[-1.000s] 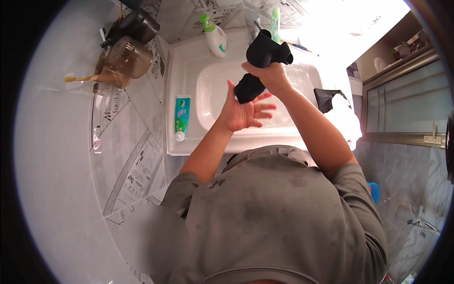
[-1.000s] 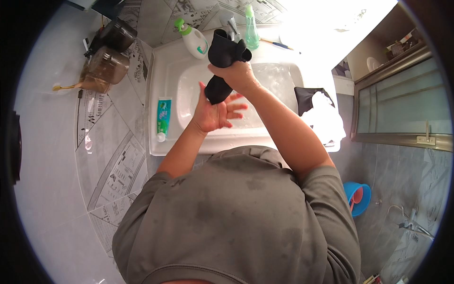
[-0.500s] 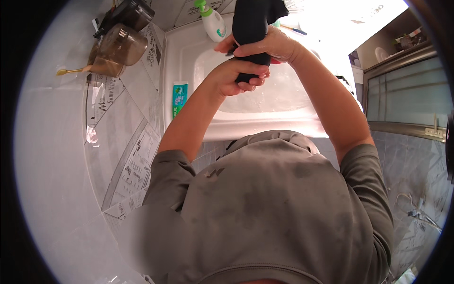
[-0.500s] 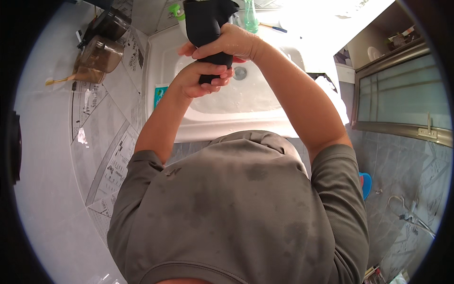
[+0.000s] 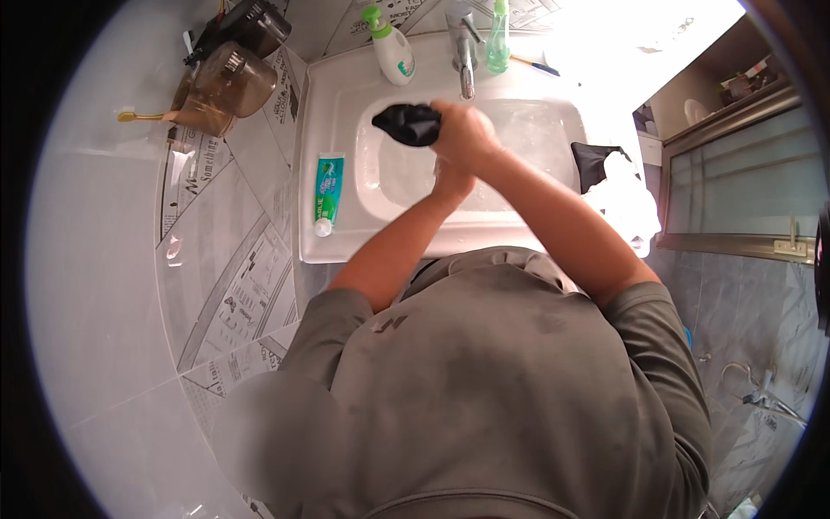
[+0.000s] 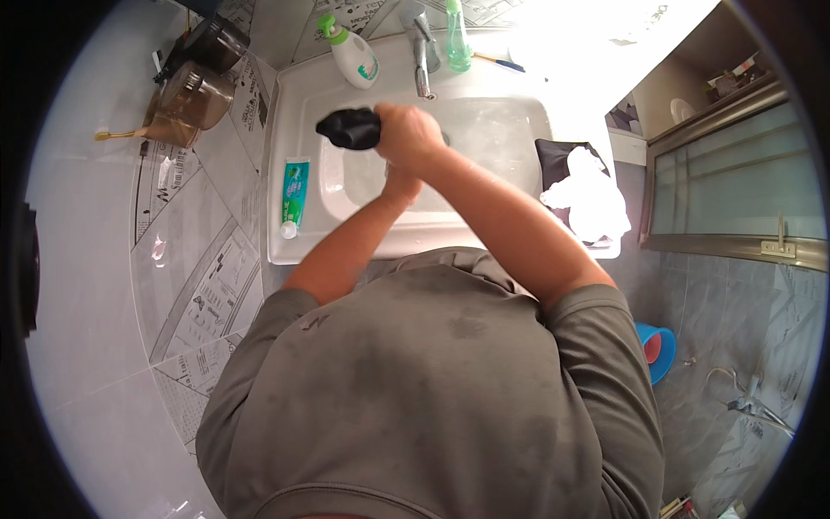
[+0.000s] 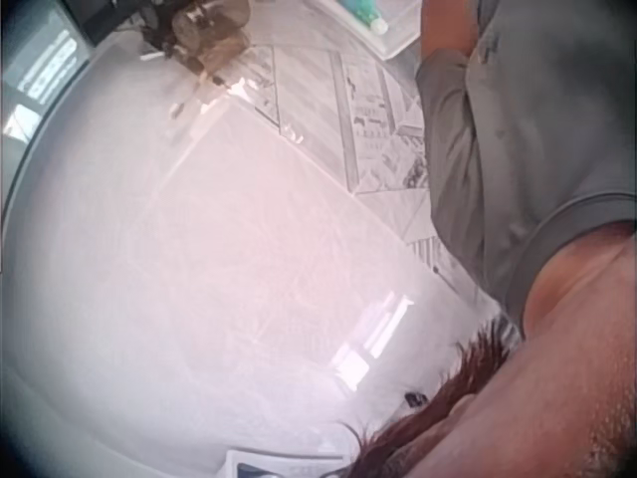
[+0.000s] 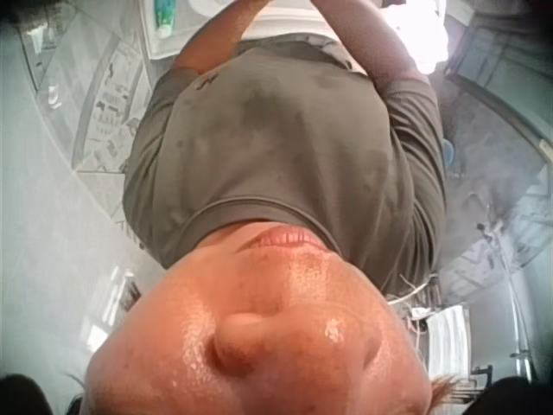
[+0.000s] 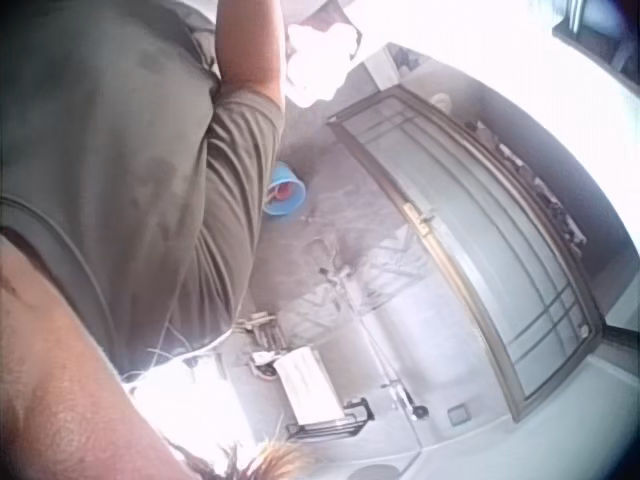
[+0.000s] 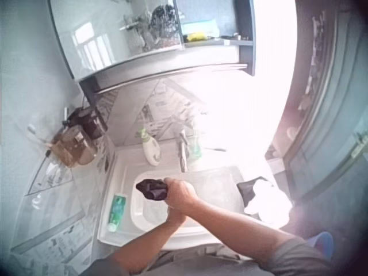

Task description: The person washes a black garment and a white cloth by hand in a bathroom sink. They scrub the items under running water, rinse them, and wring out the excess water before placing them on the sink's edge.

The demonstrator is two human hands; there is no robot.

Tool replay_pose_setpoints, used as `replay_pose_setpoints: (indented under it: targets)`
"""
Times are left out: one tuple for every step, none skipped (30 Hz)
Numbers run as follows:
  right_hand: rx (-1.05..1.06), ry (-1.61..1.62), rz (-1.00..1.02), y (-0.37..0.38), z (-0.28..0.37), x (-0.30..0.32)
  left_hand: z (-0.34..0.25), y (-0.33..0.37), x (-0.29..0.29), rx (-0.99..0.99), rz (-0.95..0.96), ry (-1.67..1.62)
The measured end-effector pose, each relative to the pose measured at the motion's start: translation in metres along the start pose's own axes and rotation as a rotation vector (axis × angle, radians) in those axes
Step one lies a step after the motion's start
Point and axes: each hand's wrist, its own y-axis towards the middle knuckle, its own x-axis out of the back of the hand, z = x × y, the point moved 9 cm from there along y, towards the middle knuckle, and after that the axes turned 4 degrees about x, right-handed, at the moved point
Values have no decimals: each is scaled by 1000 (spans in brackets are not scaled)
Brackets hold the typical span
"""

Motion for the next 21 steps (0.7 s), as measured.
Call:
replay_pose_setpoints:
  targets:
    - [-34, -8, 9, -5, -10, -16, 8, -6, 0, -37, 0, 130]
    - [-65, -15, 19, -10, -17, -29, 16, -13, 0, -75, -4, 257]
    - [-110, -18, 77, -15, -23, -41, 21, -20, 0, -77, -15, 355]
    - [-129, -21, 89, -17, -28, -51, 27, -25, 2, -82, -28, 456]
    - [-147, -24, 101, -18, -34, -63, 35, -25, 3, -46, -12, 488]
    - [-163, -26, 118, -20, -33, -68, 46, -27, 4, -5, 0, 519]
    - [-169, -22, 154, -22, -32, -73, 56, -30, 6, 36, 11, 550]
    - [-176, -46, 184, -23, -31, -77, 63, -32, 10, 40, -19, 548]
    - [-184, -73, 214, -23, -30, -82, 65, -34, 11, 45, -48, 543]
    - [-192, -100, 243, -24, -30, -86, 66, -36, 13, 49, -76, 538]
    - [-194, -100, 247, -25, -31, -87, 68, -37, 13, 52, -76, 558]
    - [-198, -102, 251, -27, -30, -85, 66, -38, 12, 55, -75, 576]
    - [-202, -104, 255, -29, -31, -83, 64, -40, 11, 58, -72, 594]
    - [-202, -111, 259, -30, -31, -83, 62, -41, 10, 61, -74, 600]
    - [-201, -117, 260, -31, -32, -83, 59, -42, 9, 61, -75, 608]
    - [-202, -123, 261, -31, -33, -82, 56, -43, 7, 61, -75, 616]
    - [-200, -112, 245, -32, -35, -80, 56, -43, 6, 82, -62, 618]
    - [-199, -101, 234, -35, -37, -79, 53, -45, 4, 107, -50, 620]
    - [-199, -91, 222, -38, -39, -77, 50, -47, 2, 132, -37, 622]
    - [-197, -70, 204, -40, -42, -75, 47, -50, -1, 149, -28, 652]
    - [-191, -46, 188, -43, -43, -71, 39, -54, -2, 166, -24, 685]
